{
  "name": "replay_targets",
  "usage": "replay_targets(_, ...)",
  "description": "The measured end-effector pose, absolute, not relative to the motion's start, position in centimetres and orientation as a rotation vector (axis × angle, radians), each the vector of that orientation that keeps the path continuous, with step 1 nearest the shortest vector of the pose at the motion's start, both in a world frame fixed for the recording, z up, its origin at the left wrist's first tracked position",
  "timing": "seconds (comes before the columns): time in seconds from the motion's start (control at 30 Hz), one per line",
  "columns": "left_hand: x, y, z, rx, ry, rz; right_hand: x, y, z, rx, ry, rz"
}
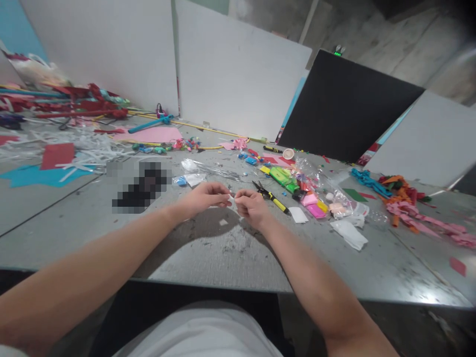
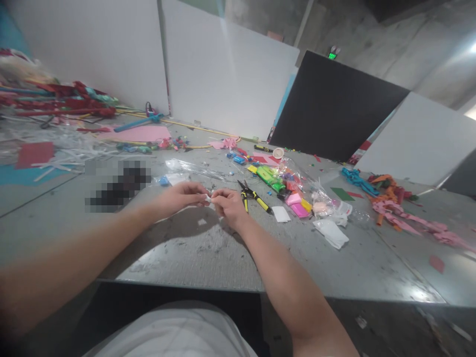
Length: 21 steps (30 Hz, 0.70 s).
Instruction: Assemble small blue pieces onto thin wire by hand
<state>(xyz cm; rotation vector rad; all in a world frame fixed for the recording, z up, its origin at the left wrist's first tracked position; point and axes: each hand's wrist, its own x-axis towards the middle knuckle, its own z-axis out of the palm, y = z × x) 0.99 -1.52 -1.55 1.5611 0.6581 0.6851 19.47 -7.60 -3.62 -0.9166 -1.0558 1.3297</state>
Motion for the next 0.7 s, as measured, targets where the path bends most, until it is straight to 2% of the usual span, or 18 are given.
replay_targets(0.7,0.89,-2.25,-0.62,1.718,0.665,0.663,19.39,-7.47,-3.99,-0.959,-1.039,1.359)
